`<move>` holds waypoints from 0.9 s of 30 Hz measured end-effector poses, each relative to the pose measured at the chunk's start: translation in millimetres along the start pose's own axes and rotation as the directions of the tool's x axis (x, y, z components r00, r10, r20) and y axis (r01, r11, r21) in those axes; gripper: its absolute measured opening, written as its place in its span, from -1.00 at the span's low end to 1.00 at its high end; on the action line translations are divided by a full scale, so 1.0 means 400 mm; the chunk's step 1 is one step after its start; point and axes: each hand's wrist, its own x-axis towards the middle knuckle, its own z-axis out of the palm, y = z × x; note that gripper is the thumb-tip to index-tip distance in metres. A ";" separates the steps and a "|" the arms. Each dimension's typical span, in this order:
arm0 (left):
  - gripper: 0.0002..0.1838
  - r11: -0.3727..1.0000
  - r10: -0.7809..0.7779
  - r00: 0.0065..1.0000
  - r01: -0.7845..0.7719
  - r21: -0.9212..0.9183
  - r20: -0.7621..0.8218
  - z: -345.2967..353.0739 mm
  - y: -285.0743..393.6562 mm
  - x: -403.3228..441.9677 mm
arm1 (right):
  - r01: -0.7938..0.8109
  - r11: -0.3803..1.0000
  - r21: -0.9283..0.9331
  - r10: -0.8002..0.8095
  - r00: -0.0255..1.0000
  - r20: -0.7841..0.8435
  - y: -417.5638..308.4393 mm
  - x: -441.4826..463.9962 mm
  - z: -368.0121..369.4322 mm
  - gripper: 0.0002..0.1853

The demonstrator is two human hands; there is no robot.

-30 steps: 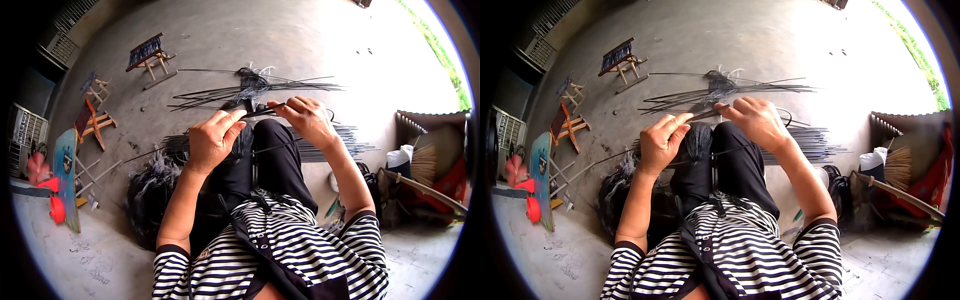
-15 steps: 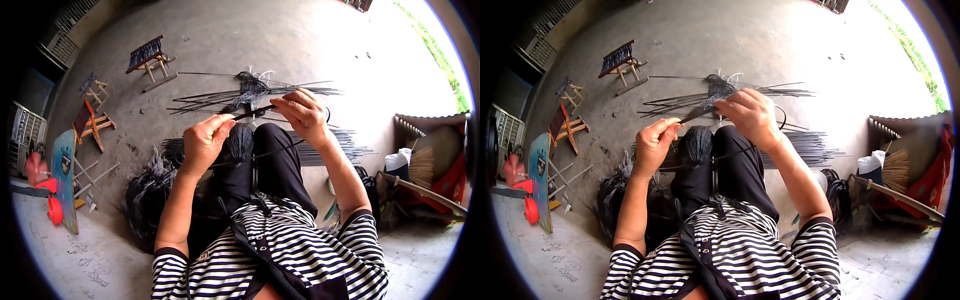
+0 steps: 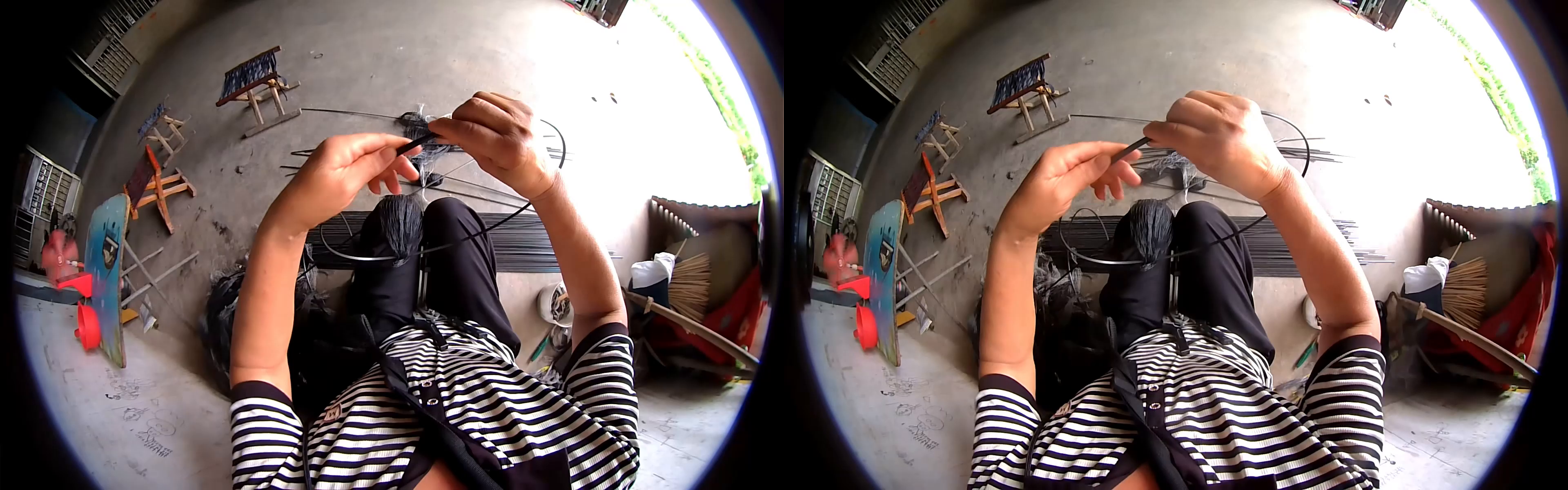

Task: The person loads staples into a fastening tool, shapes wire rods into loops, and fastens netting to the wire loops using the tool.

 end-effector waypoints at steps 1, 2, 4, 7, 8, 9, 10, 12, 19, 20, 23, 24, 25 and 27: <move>-0.66 0.998 -0.054 0.997 0.055 -0.009 0.048 0.004 0.010 0.012 | 0.005 1.000 -0.014 -0.005 1.000 0.013 0.000 0.001 0.001 -0.76; -0.68 0.993 -0.084 0.994 0.090 -0.074 0.075 0.010 0.011 0.020 | 0.009 1.000 -0.027 -0.008 1.000 0.028 0.001 -0.001 0.001 -0.76; -0.70 0.973 -0.143 0.981 0.163 -0.161 0.127 0.002 0.019 0.023 | 0.009 1.000 -0.022 -0.008 1.000 0.012 0.002 -0.008 0.000 -0.74; -0.70 0.940 -0.211 0.964 0.245 -0.236 0.160 0.010 -0.009 0.020 | 0.015 0.999 -0.047 -0.012 0.998 0.064 -0.011 -0.030 -0.002 -0.70; -0.70 0.941 -0.207 0.963 0.244 -0.236 0.172 0.010 -0.011 0.018 | 0.041 0.998 -0.052 -0.037 0.997 0.066 -0.009 -0.040 0.001 -0.69; -0.71 0.941 -0.203 0.962 0.244 -0.235 0.184 0.009 -0.016 0.016 | 0.066 0.996 -0.056 -0.062 0.996 0.067 -0.006 -0.050 0.008 -0.68; -0.71 0.938 -0.193 0.961 0.240 -0.250 0.197 0.006 -0.028 0.017 | 0.078 0.995 -0.064 -0.076 0.996 0.038 -0.003 -0.054 0.014 -0.67; -0.72 0.940 -0.184 0.966 0.227 -0.254 0.182 0.002 -0.037 0.019 | 0.041 0.993 -0.106 -0.027 0.990 0.136 -0.023 -0.038 -0.014 -0.59; -0.64 0.861 0.200 0.978 -0.205 -0.466 -0.061 -0.221 0.018 -0.087 | -0.526 0.850 0.019 0.242 0.423 0.874 -0.377 -0.128 -0.047 -0.43; -0.67 0.913 0.173 0.970 -0.224 -0.340 -0.173 -0.201 0.009 -0.089 | -0.610 0.792 0.036 0.092 0.177 0.980 -0.412 -0.179 -0.022 -0.36; -0.74 0.996 0.065 0.923 -0.086 -0.038 -0.378 -0.109 -0.066 -0.063 | -0.765 0.644 -0.022 -0.056 -0.076 0.996 -0.455 -0.279 0.064 -0.34; -0.76 0.991 -0.007 0.931 -0.042 -0.127 -0.364 -0.096 -0.110 -0.054 | -0.801 0.598 -0.012 -0.058 -0.059 0.997 -0.462 -0.342 0.090 -0.39; -0.79 0.991 -0.055 0.922 0.005 -0.130 -0.382 -0.081 -0.160 -0.045 | -0.836 0.548 -0.003 -0.058 -0.042 0.997 -0.463 -0.377 0.104 -0.44; -0.81 0.979 -0.144 0.919 0.078 -0.187 -0.366 -0.055 -0.247 -0.041 | -0.941 0.268 -0.206 -0.198 -0.263 0.944 -0.430 -0.366 0.097 -0.48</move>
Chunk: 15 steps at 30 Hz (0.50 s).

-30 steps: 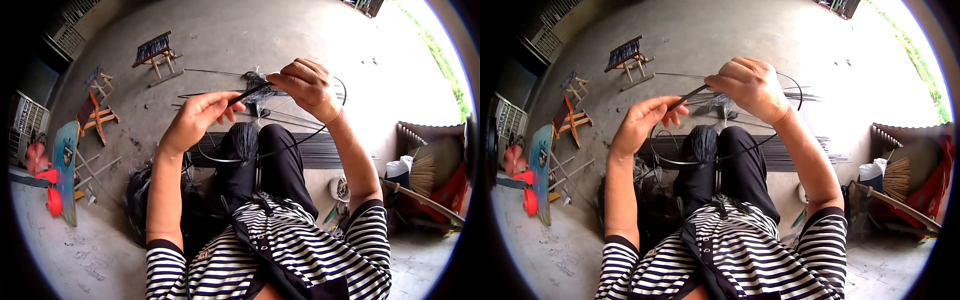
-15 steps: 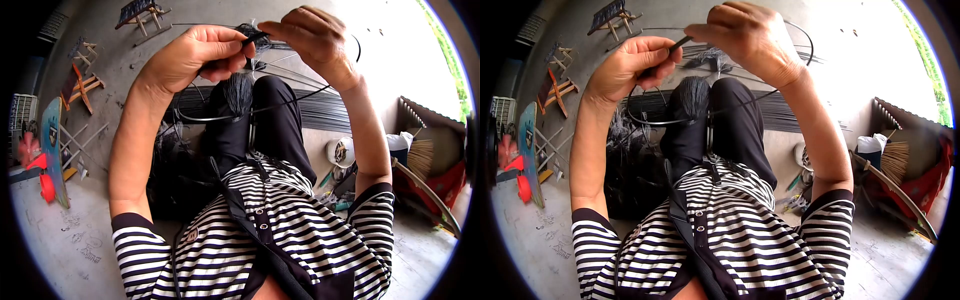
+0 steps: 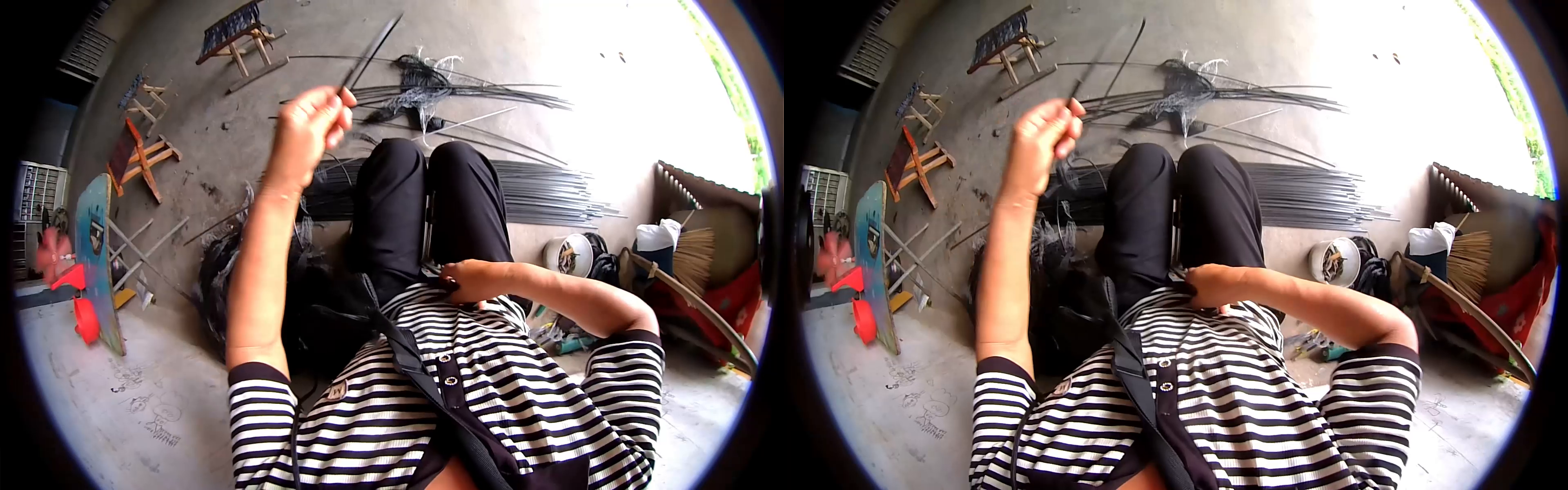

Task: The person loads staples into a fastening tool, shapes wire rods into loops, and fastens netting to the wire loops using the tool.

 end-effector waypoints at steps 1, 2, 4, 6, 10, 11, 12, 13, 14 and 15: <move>-0.81 0.999 -0.037 0.999 0.036 -0.025 -0.031 0.007 -0.036 0.001 | -0.003 0.986 0.165 0.001 1.000 0.008 0.028 -0.011 -0.006 -0.48; -0.81 0.997 -0.066 0.996 0.064 -0.034 -0.054 0.010 -0.052 -0.001 | -0.007 0.947 0.322 0.002 1.000 0.017 0.055 -0.031 -0.018 -0.46; -0.80 0.984 -0.124 0.990 0.113 -0.141 -0.067 -0.004 -0.089 -0.002 | -0.032 0.930 0.367 0.047 0.998 -0.033 0.042 -0.126 -0.080 -0.47; -0.81 0.984 -0.112 0.990 0.098 -0.146 -0.087 -0.012 -0.093 -0.009 | 0.377 0.918 -0.124 -0.395 0.837 -0.379 0.049 -0.219 -0.085 -0.52; -0.82 0.985 -0.083 0.991 0.065 -0.162 -0.108 -0.004 -0.078 -0.054 | 0.678 0.400 0.617 -0.443 0.732 -0.517 -0.005 -0.360 -0.039 -0.39; -0.83 0.982 -0.112 0.987 0.091 -0.167 -0.117 0.003 -0.077 -0.060 | 0.683 0.421 0.597 -0.495 0.725 -0.479 0.004 -0.357 -0.030 -0.32; -0.83 0.983 -0.100 0.989 0.082 -0.163 -0.106 0.014 -0.066 -0.068 | 0.849 0.334 0.410 -0.679 0.518 -0.520 0.045 -0.294 -0.021 -0.34; -0.83 0.984 -0.092 0.991 0.076 -0.164 -0.093 0.026 -0.065 -0.073 | 0.778 0.219 0.589 -0.622 0.576 -0.530 -0.005 -0.295 -0.031 -0.40; -0.83 0.985 -0.083 0.994 0.071 -0.160 -0.073 0.036 -0.061 -0.076 | 0.678 0.075 0.731 -0.568 0.632 -0.528 -0.052 -0.298 -0.045 -0.45; -0.82 0.988 -0.070 0.996 0.062 -0.139 -0.057 0.047 -0.054 -0.083 | 0.688 0.156 0.709 -0.517 0.668 -0.535 -0.042 -0.283 -0.043 -0.48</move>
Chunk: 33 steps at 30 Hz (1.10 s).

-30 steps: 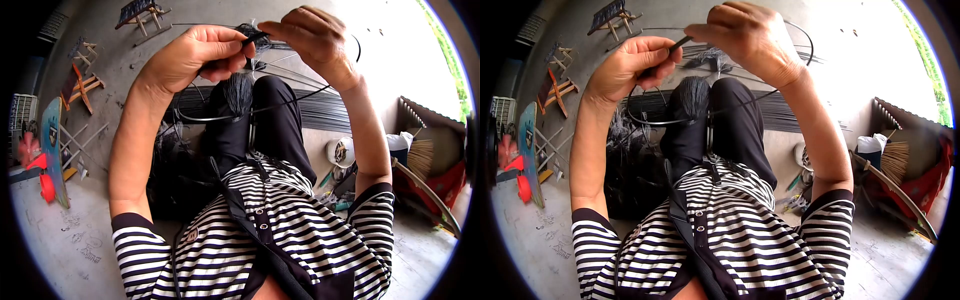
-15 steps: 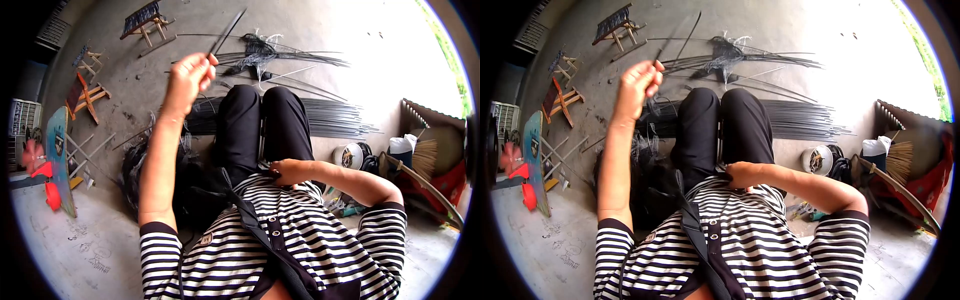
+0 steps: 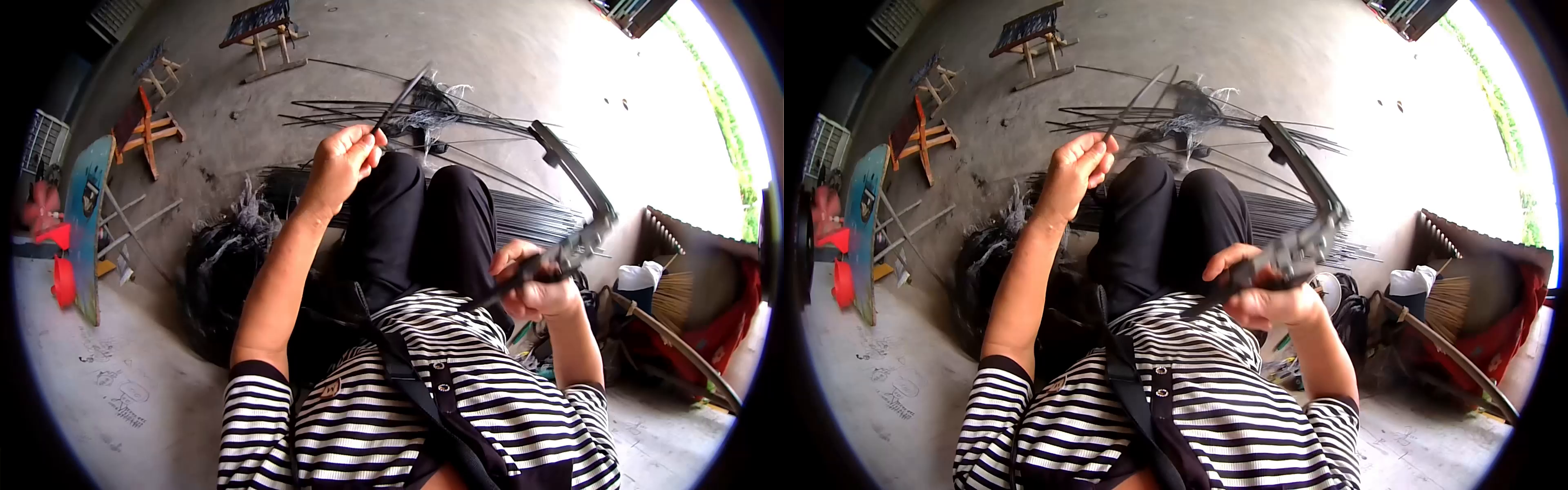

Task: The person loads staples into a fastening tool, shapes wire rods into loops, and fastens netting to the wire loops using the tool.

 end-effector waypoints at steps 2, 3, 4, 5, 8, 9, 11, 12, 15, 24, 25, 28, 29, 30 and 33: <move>-0.82 1.000 0.023 0.999 -0.024 0.019 0.027 0.018 0.003 -0.015 | 0.038 0.982 -0.183 -0.072 0.980 -0.184 0.010 0.026 -0.005 -0.53; -0.81 1.000 0.010 1.000 -0.011 0.028 0.022 0.028 0.005 -0.027 | 0.033 0.927 -0.375 -0.147 0.949 -0.280 0.006 0.052 0.003 -0.56; -0.81 0.999 0.001 1.000 -0.002 0.039 0.021 0.040 0.012 -0.037 | 0.109 0.848 -0.518 -0.231 0.957 -0.177 0.024 0.077 -0.037 -0.56; -0.81 0.999 -0.004 1.000 0.003 0.052 0.021 0.050 0.017 -0.042 | 0.191 0.741 -0.643 -0.299 0.952 -0.061 0.064 0.098 -0.096 -0.50; -0.80 0.994 0.008 1.000 -0.011 0.113 0.022 0.087 0.001 -0.052 | 0.336 0.740 -0.582 -0.431 0.902 -0.027 0.115 0.126 -0.145 -0.43; -0.80 0.992 0.009 1.000 -0.011 0.127 0.013 0.103 -0.005 -0.052 | 0.369 0.766 -0.526 -0.418 0.908 0.029 0.124 0.139 -0.144 -0.37; -0.79 0.981 0.062 0.998 -0.060 0.182 -0.003 0.160 -0.013 -0.058 | 0.438 0.821 -0.366 -0.443 0.893 0.075 0.153 0.166 -0.127 -0.36; -0.81 0.965 0.124 0.992 -0.116 0.235 -0.021 0.177 -0.034 -0.052 | 0.465 0.839 -0.283 -0.456 0.884 0.102 0.164 0.180 -0.119 -0.35; -0.81 0.945 0.057 0.995 -0.027 0.327 -0.081 0.214 -0.071 -0.051 | 0.515 0.828 -0.220 -0.488 0.857 0.167 0.194 0.204 -0.097 -0.35; -0.81 0.980 0.016 0.998 -0.003 0.200 -0.067 0.257 -0.120 -0.084 | 0.035 0.978 -0.205 -0.077 0.976 -0.202 0.173 0.112 -0.051 -0.60; -0.81 0.979 0.021 0.996 -0.004 0.203 -0.082 0.265 -0.121 -0.092 | 0.044 0.978 -0.204 -0.097 0.961 -0.258 0.180 0.102 -0.044 -0.56; -0.83 0.962 0.098 0.994 -0.083 0.261 -0.046 0.257 -0.124 -0.084 | 0.178 0.956 -0.234 -0.243 0.925 -0.292 0.181 0.096 -0.071 -0.51; -0.83 0.943 0.188 0.981 -0.168 0.288 -0.042 0.246 -0.132 -0.069 | 0.223 0.952 -0.208 -0.282 0.907 -0.314 0.166 0.097 -0.069 -0.49; -0.83 0.914 0.276 0.961 -0.251 0.318 -0.036 0.233 -0.135 -0.059 | 0.305 0.903 -0.304 -0.394 0.870 -0.298 0.154 0.091 -0.082 -0.50; -0.84 0.926 0.194 0.980 -0.170 0.338 -0.039 0.208 -0.074 -0.061 | -0.001 0.726 -0.688 -0.401 0.812 -0.424 0.090 0.062 -0.119 -0.69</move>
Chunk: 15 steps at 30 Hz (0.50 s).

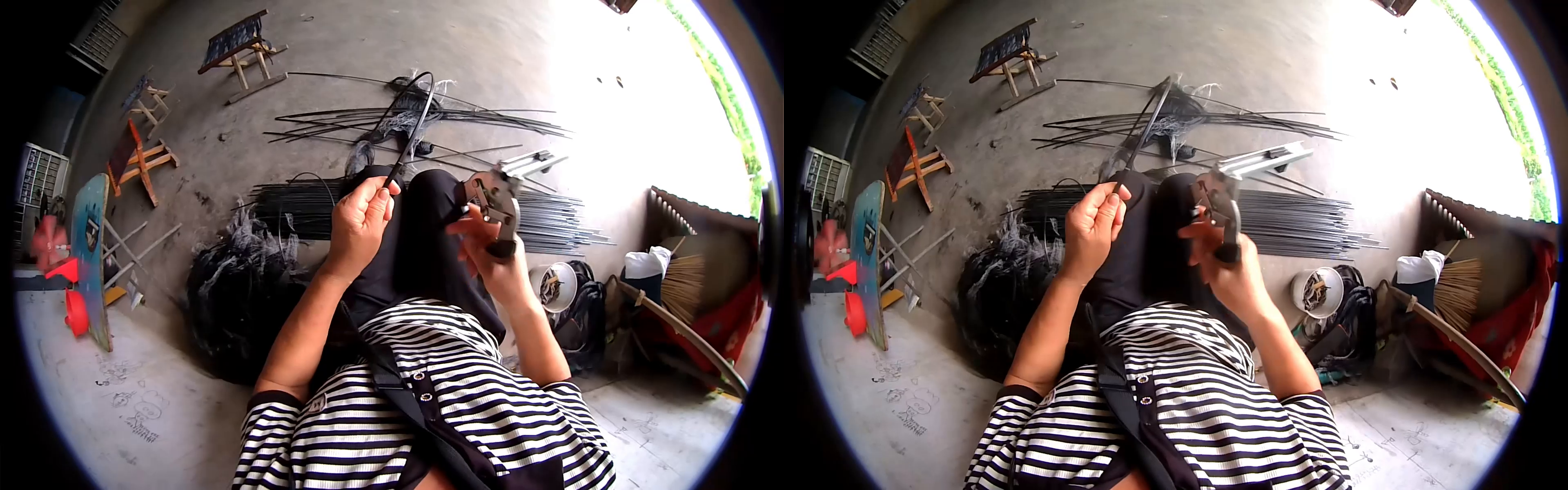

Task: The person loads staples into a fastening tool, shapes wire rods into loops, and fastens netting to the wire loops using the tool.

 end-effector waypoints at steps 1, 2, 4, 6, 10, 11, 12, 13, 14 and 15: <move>-0.83 1.000 0.021 1.000 -0.021 -0.011 0.000 -0.004 0.004 0.003 | -0.082 0.984 -0.161 0.069 0.994 -0.083 -0.001 0.015 -0.003 -0.77; -0.81 0.999 0.044 0.999 -0.044 -0.023 0.000 -0.006 0.007 0.008 | -0.073 0.968 -0.242 0.047 0.993 -0.112 -0.003 0.021 0.003 -0.78; -0.82 0.996 0.085 0.996 -0.085 0.012 -0.002 -0.009 0.019 0.021 | -0.061 0.912 -0.406 -0.005 0.987 -0.161 -0.009 0.038 0.019 -0.79; -0.85 0.987 0.112 0.994 -0.113 0.114 0.009 -0.016 0.033 0.022 | -0.101 0.875 -0.473 0.048 0.991 -0.123 -0.009 0.053 0.040 -0.64; -0.87 0.951 0.236 0.972 -0.228 0.207 -0.016 -0.010 0.022 0.024 | -0.065 0.869 -0.491 0.046 0.998 -0.049 -0.014 0.083 0.064 -0.64; -0.87 0.943 0.249 0.968 -0.237 0.232 -0.022 -0.010 0.019 0.025 | -0.053 0.867 -0.495 0.033 0.998 -0.049 -0.012 0.086 0.067 -0.64; -0.86 0.935 0.261 0.965 -0.246 0.256 -0.026 -0.010 0.014 0.023 | -0.043 0.866 -0.498 0.020 0.998 -0.051 -0.011 0.087 0.070 -0.64; -0.85 0.916 0.297 0.954 -0.278 0.289 -0.024 -0.011 0.008 0.023 | -0.042 0.868 -0.495 0.021 0.999 -0.049 -0.013 0.087 0.073 -0.64; -0.84 0.895 0.334 0.942 -0.310 0.321 -0.021 -0.011 0.001 0.024 | -0.041 0.869 -0.493 0.021 0.999 -0.047 -0.017 0.088 0.074 -0.64; -0.82 0.872 0.371 0.928 -0.341 0.351 -0.018 -0.011 -0.003 0.026 | -0.040 0.869 -0.494 0.020 0.999 -0.045 -0.021 0.090 0.075 -0.63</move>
